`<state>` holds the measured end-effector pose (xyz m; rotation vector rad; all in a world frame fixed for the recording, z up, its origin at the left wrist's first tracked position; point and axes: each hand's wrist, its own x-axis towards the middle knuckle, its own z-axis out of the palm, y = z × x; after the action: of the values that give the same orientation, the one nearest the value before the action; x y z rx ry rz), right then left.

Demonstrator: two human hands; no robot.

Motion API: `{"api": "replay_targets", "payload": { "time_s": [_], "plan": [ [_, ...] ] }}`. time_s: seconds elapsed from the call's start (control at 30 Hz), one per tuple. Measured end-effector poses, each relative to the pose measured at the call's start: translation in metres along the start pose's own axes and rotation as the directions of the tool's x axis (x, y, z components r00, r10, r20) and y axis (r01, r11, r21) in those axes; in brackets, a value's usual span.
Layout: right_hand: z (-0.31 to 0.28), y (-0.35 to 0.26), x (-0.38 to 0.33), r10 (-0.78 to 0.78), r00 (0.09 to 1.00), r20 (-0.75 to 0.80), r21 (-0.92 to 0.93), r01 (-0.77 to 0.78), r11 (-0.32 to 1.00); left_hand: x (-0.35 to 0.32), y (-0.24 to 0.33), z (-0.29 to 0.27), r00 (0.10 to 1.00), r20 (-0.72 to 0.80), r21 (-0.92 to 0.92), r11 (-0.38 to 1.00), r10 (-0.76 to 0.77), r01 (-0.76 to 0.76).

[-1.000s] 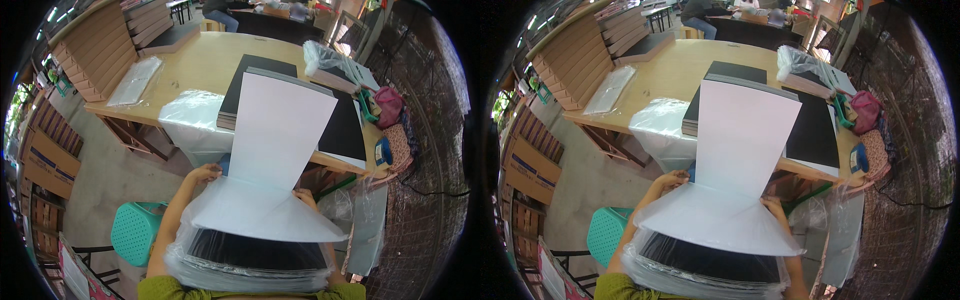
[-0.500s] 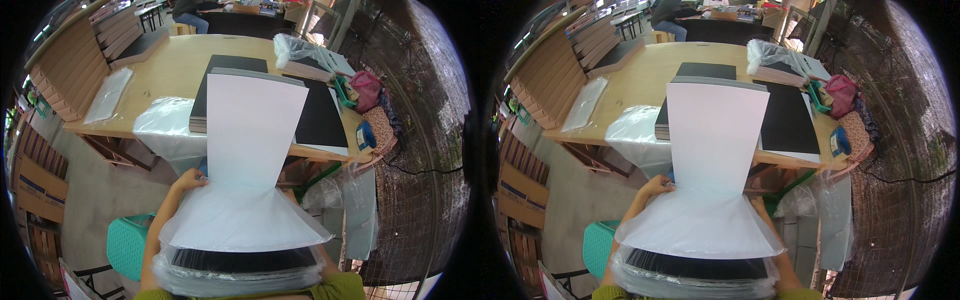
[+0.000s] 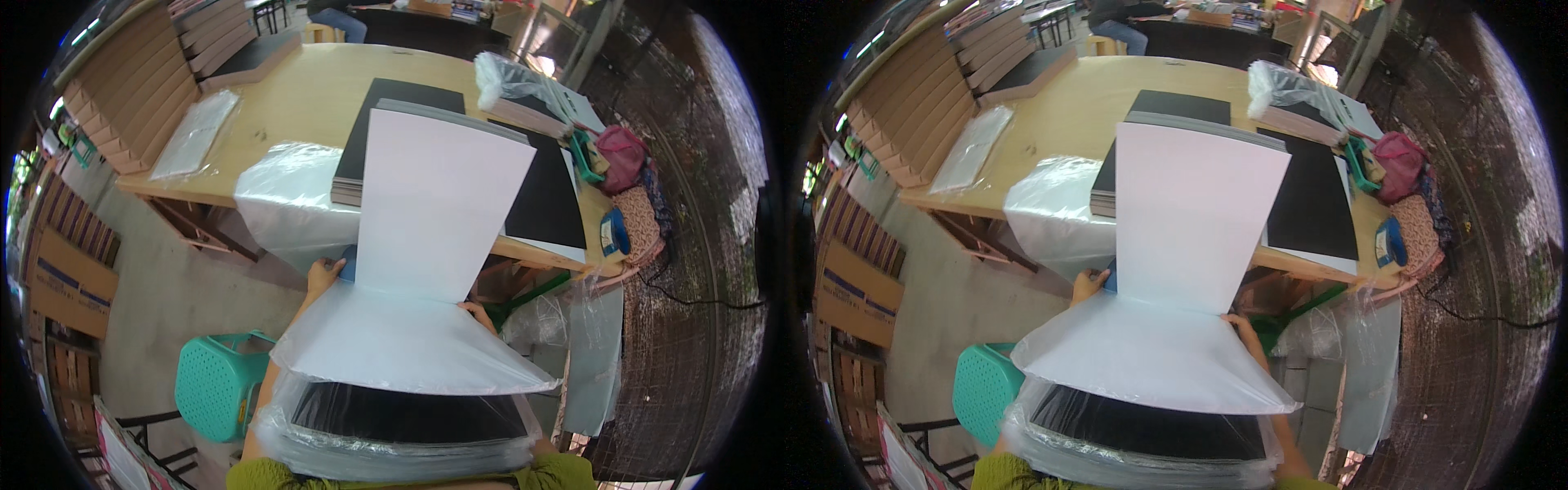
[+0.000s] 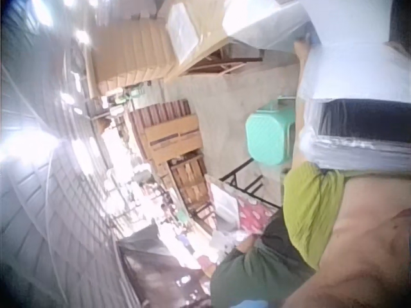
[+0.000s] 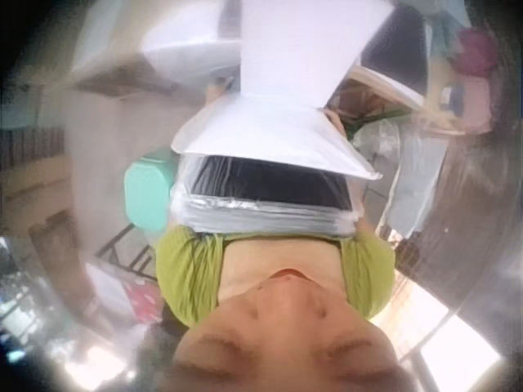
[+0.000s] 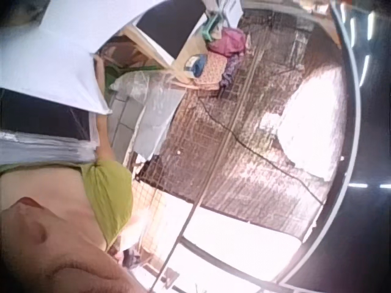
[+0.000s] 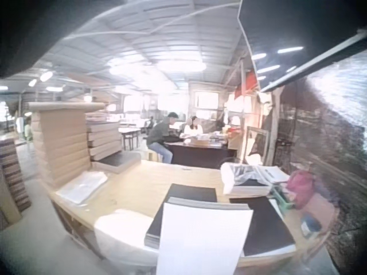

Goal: The person packages black folders or binders into individual plastic sleeves by hand, picking up one sleeve at a time and sliding a folder inside.

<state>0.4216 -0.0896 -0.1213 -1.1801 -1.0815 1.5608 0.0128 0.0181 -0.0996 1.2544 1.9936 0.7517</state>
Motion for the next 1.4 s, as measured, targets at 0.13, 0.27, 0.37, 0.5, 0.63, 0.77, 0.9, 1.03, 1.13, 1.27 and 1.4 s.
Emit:
{"api": "replay_targets", "payload": {
  "time_s": [0.13, 0.27, 0.37, 0.5, 0.63, 0.77, 0.9, 1.03, 1.13, 1.27, 1.4],
  "plan": [
    [-0.078, 0.037, 0.003, 0.106, 0.965, -0.239, -0.415, -0.201, 0.887, 0.008, 0.005, -0.025, 0.991, -0.092, 0.217, 0.973, 0.098, -0.076],
    [-0.055, -0.008, 0.001, -0.103, 0.874, -0.476, -0.273, -0.036, 0.961, -0.032, 0.056, -0.070, 0.859, 0.241, -0.303, 0.876, 0.451, -0.375],
    [0.028, -0.082, -0.004, -0.275, 0.961, 0.024, 0.061, 0.273, 0.960, -0.066, 0.058, -0.073, 0.633, 0.551, -0.533, 0.813, 0.544, -0.234],
    [0.048, -0.074, -0.004, -0.254, 0.957, 0.140, -0.292, 0.285, 0.913, -0.066, 0.000, -0.033, 0.736, 0.473, -0.576, 0.802, 0.485, -0.158],
    [-0.041, -0.026, -0.030, 0.040, 0.977, -0.210, -0.574, -0.157, 0.804, -0.048, -0.010, -0.039, 0.951, 0.261, -0.332, 0.940, 0.167, -0.074],
    [-0.098, -0.073, -0.046, 0.074, 0.960, -0.271, -0.913, -0.281, 0.295, 0.001, 0.018, -0.114, 0.656, -0.711, -0.011, 0.929, 0.254, -0.371],
    [-0.034, -0.204, 0.000, -0.349, 0.929, -0.121, -0.696, 0.172, 0.697, 0.045, 0.051, -0.179, 0.494, -0.841, 0.082, 0.954, 0.221, -0.288],
    [0.082, -0.342, 0.013, -0.459, 0.819, 0.345, -0.679, 0.556, 0.480, 0.074, 0.057, -0.179, 0.508, -0.769, 0.410, 0.909, 0.389, -0.075],
    [0.154, -0.387, 0.040, -0.354, 0.671, 0.651, -0.620, 0.740, 0.262, 0.058, 0.071, -0.191, 0.516, -0.688, 0.490, 0.851, 0.509, -0.187],
    [0.238, -0.398, 0.101, -0.225, 0.482, 0.846, -0.476, 0.875, 0.085, 0.029, 0.102, -0.208, 0.449, -0.651, 0.359, 0.770, 0.611, -0.528],
    [0.308, -0.367, 0.178, -0.169, 0.494, 0.853, -0.492, 0.869, 0.054, 0.012, 0.119, -0.225, 0.786, -0.469, -0.308, 0.760, 0.403, -0.573]
  ]
}}
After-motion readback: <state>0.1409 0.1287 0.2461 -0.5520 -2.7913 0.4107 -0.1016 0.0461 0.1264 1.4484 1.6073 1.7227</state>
